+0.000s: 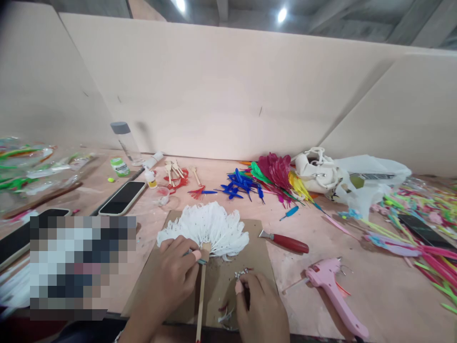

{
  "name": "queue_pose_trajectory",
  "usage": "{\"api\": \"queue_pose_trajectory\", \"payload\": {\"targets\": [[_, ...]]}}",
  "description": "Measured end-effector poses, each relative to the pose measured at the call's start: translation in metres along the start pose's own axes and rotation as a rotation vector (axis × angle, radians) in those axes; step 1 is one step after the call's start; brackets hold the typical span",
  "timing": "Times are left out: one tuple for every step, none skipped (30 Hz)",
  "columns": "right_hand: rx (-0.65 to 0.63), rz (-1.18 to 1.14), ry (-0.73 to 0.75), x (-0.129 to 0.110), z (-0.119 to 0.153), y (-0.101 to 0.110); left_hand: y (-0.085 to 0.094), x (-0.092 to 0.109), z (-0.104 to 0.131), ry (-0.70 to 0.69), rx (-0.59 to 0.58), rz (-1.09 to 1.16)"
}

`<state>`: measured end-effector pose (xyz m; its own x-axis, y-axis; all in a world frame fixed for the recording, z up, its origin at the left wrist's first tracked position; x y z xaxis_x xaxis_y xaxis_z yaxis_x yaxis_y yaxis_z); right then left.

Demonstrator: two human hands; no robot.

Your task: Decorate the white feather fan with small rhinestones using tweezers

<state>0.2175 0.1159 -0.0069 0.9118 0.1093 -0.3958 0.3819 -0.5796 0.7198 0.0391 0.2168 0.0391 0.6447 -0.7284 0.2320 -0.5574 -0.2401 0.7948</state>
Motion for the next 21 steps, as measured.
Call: {"api": "queue_pose_trajectory", "payload": {"targets": [[0.011, -0.006, 0.002, -0.001, -0.001, 0.001, 0.001, 0.0, 0.0, 0.002, 0.003, 0.001], [0.015, -0.013, 0.006, -0.003, -0.002, 0.001, 0.002, 0.0, 0.0, 0.004, 0.007, 0.002], [0.017, -0.018, 0.011, -0.004, -0.002, 0.001, 0.003, 0.001, 0.0, 0.004, 0.012, 0.001], [0.02, -0.018, 0.01, -0.004, -0.003, 0.001, 0.004, 0.002, 0.0, 0.005, 0.016, 0.003], [0.023, -0.016, 0.006, -0.004, -0.003, 0.0, 0.006, 0.004, 0.001, 0.007, 0.02, 0.011], [0.028, -0.015, -0.002, -0.003, -0.002, -0.001, 0.007, 0.006, 0.002, 0.012, 0.019, 0.033], [0.034, -0.014, -0.011, -0.003, -0.002, -0.002, 0.007, 0.009, 0.004, 0.021, 0.013, 0.068], [0.041, -0.013, -0.022, -0.003, -0.002, -0.003, 0.007, 0.012, 0.005, 0.033, 0.008, 0.116], [0.047, -0.015, -0.031, -0.002, -0.002, -0.003, 0.006, 0.016, 0.007, 0.046, 0.0, 0.174], [0.052, -0.019, -0.038, -0.002, -0.002, -0.004, 0.004, 0.02, 0.008, 0.054, -0.005, 0.225], [0.06, -0.024, -0.042, -0.002, -0.002, -0.004, 0.002, 0.025, 0.009, 0.059, -0.004, 0.264], [0.064, -0.028, -0.045, -0.001, -0.002, -0.003, -0.001, 0.029, 0.01, 0.065, -0.01, 0.292], [0.065, -0.046, -0.048, 0.001, -0.001, -0.003, -0.004, 0.032, 0.011, 0.068, -0.017, 0.311], [0.063, -0.081, -0.054, 0.003, 0.0, -0.002, -0.008, 0.036, 0.012, 0.072, -0.029, 0.328], [0.051, -0.133, -0.065, 0.007, 0.002, -0.002, -0.012, 0.038, 0.013, 0.077, -0.048, 0.343], [0.031, -0.197, -0.081, 0.011, 0.005, -0.003, -0.016, 0.04, 0.013, 0.08, -0.068, 0.359], [0.006, -0.267, -0.102, 0.015, 0.008, -0.004, -0.02, 0.042, 0.014, 0.085, -0.092, 0.375], [-0.021, -0.335, -0.126, 0.02, 0.011, -0.006, -0.024, 0.043, 0.015, 0.091, -0.115, 0.392], [-0.043, -0.388, -0.145, 0.023, 0.014, -0.008, -0.027, 0.043, 0.016, 0.094, -0.135, 0.409], [-0.066, -0.422, -0.158, 0.026, 0.017, -0.01, -0.029, 0.043, 0.016, 0.096, -0.15, 0.423], [-0.085, -0.448, -0.162, 0.027, 0.019, -0.012, -0.03, 0.043, 0.017, 0.093, -0.16, 0.437]]}}
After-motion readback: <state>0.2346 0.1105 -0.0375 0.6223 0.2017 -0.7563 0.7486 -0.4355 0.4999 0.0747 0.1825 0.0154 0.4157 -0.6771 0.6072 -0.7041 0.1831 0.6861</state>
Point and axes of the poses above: each hand's wrist, its own z-axis away from the middle knuckle, its own y-axis out of the back of the hand, x = y × z, the point moved 7 cm from there along -z, towards the middle knuckle, and after that the axes turned 8 degrees about -z, right-handed, at the moved point
